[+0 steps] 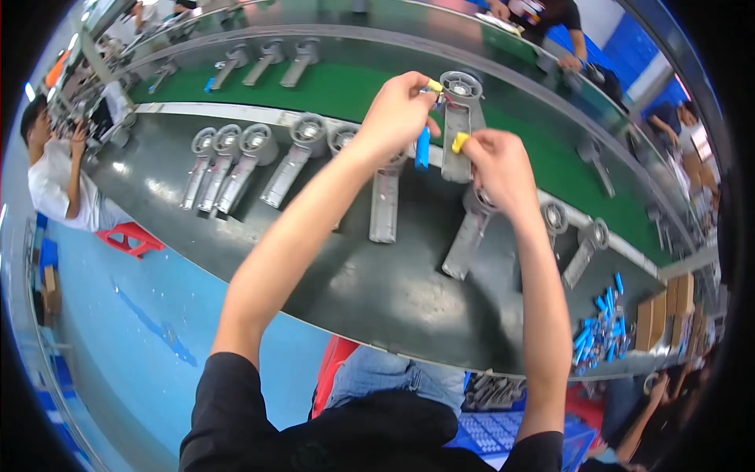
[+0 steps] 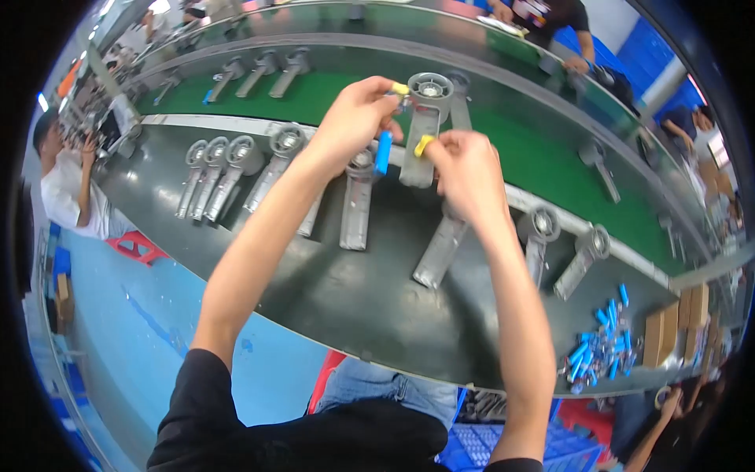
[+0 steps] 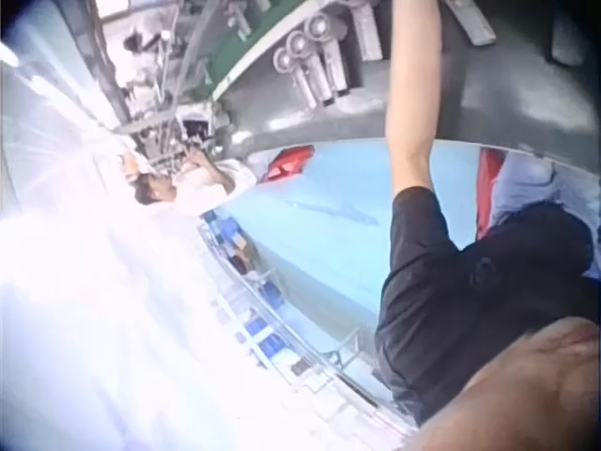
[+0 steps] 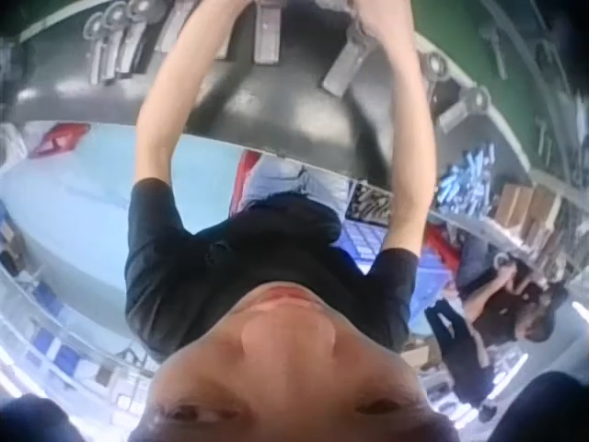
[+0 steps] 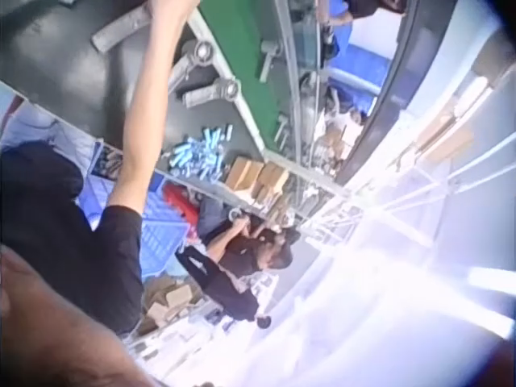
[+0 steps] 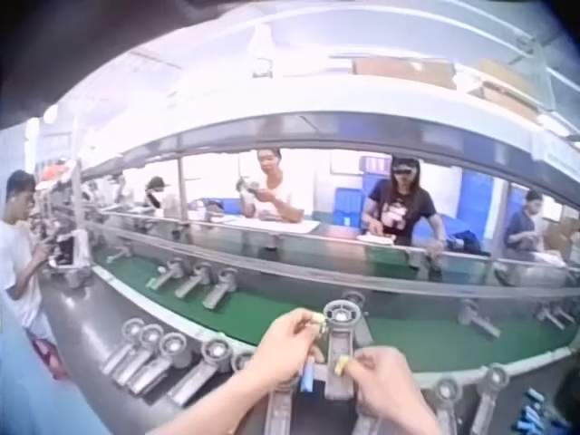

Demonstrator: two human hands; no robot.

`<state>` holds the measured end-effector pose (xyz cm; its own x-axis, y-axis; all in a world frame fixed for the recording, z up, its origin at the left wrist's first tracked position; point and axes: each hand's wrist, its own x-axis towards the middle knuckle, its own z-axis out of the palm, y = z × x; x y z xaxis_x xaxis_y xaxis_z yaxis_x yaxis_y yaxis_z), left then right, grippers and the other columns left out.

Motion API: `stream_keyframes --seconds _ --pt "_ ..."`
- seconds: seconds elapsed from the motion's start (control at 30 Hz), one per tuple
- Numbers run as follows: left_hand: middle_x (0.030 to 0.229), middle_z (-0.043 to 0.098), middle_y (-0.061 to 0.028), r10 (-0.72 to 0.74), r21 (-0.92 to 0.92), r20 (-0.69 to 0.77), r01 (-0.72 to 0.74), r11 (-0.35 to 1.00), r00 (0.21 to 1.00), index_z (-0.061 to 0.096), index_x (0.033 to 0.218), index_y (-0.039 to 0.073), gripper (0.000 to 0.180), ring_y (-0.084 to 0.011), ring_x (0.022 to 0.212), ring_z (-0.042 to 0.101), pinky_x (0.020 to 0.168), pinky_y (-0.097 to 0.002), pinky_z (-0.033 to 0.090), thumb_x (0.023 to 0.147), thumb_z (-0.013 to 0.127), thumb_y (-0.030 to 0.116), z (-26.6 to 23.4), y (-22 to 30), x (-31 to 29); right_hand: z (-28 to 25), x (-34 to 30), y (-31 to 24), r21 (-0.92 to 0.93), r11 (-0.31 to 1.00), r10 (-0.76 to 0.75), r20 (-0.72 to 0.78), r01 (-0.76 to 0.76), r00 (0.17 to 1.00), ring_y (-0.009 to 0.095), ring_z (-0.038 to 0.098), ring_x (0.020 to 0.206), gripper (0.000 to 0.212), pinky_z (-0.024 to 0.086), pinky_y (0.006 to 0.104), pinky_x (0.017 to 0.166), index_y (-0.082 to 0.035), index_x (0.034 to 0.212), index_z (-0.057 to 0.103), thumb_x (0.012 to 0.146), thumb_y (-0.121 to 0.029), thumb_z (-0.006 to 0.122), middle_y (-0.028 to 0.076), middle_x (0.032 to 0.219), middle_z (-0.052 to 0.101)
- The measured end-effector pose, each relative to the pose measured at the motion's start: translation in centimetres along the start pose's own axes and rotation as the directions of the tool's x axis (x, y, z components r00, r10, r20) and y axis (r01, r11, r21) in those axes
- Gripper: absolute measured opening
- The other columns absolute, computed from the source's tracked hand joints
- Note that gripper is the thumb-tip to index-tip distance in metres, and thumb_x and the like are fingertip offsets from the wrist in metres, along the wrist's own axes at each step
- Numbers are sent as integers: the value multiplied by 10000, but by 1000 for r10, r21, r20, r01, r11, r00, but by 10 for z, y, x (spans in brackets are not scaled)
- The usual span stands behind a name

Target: The person assembles handheld electronic fans by hand, inserting lithium batteries into the portable fans and fitting plastic housing components together on a production line.

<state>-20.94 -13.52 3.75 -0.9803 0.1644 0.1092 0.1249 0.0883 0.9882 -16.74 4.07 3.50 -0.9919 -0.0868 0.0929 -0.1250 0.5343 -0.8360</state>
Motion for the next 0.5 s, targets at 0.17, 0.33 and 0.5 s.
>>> stream_keyframes --seconds 0.17,0.33,0.5 --pt "843 642 -100 -127 107 -38 130 986 991 625 1028 -73 212 -158 725 650 618 -298 510 901 562 84 -54 -66 118 48 142 54 -100 994 -23 117 35 993 153 642 525 298 489 312 556 18 902 708 894 -255 588 74 604 657" --pt "1034 677 -235 182 794 -268 109 598 946 723 933 12 284 -382 1047 639 900 -455 516 837 657 271 -100 -101 152 80 186 79 -124 992 35 189 -11 981 172 664 543 315 505 313 583 17 860 712 906 -267 582 85 613 673" --pt "1288 512 -243 292 851 -524 505 144 800 453 1330 -35 749 -379 1215 491 978 -516 405 775 718 392 -209 -107 146 55 175 49 -577 816 -77 -173 -38 982 340 701 833 415 536 445 779 -13 892 708 873 -405 573 179 848 719"
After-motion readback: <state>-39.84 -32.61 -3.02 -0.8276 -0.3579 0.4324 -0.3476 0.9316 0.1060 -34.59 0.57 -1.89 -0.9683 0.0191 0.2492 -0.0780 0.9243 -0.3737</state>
